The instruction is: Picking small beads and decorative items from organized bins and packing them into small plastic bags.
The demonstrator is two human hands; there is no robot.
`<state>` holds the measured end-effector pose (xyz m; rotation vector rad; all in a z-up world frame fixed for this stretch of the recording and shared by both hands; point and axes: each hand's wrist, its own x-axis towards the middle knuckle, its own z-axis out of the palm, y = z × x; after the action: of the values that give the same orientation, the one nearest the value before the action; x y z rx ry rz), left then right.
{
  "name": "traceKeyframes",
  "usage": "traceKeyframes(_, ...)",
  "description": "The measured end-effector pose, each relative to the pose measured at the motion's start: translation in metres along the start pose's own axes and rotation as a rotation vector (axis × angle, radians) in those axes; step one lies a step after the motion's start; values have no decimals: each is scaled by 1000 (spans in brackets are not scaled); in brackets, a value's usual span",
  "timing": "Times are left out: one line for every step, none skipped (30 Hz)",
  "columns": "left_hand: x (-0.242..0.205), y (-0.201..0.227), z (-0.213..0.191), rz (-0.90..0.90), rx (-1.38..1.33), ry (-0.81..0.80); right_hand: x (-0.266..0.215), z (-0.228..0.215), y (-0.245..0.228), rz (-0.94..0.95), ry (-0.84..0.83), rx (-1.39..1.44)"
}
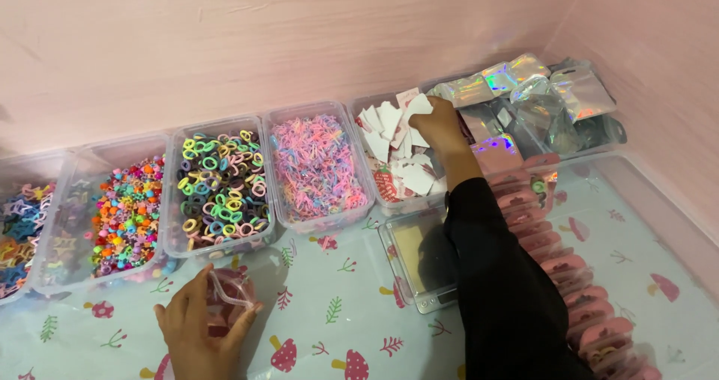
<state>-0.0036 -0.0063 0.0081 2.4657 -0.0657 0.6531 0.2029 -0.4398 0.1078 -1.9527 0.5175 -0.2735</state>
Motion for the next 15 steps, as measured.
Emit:
traceKeyframes(0, 1, -1, -1, 0, 0, 6, 2, 6, 0, -1, -1)
traceKeyframes(1, 2, -1, 6, -7, 3, 12, 4, 12, -4, -22, -33)
traceKeyframes(1, 3, -2, 12, -14, 7, 18, 6, 18, -7, -42, -65)
traceKeyframes(1, 3, -3, 13, -15, 8, 14, 5, 13, -9, -42, -65)
traceKeyframes(1, 3, -3, 14, -15, 6, 11, 4, 8, 0, -58, -108)
traceKeyframes(1, 3, -3, 15, -17, 4, 7, 3, 4, 10, -74, -152)
traceKeyframes(1, 2, -2, 16, -18, 5, 8, 3, 5, 8, -73, -152)
traceKeyframes(1, 0, -1, 34, -6, 14, 8, 3, 6, -8, -60, -138)
traceKeyframes(0, -1, 0, 51, 6, 23, 9, 3, 8, -24, -48, -124)
traceKeyframes(1, 0, -1, 52, 6, 24, 2, 1, 3, -25, -47, -124)
traceKeyframes(1, 0, -1, 45, -1, 19, -5, -2, -1, -65, -72, -98)
traceKeyframes(1, 1, -2, 38, -7, 15, -11, -4, -5, -106, -97, -72)
traceKeyframes(1, 1, -2, 38, -7, 15, -15, -6, -6, -107, -96, -72)
traceKeyframes(1, 0, -2, 47, -7, 21, -18, -7, -7, -111, -98, -82)
traceKeyframes(1, 0, -1, 55, -6, 27, -21, -9, -8, -115, -99, -92)
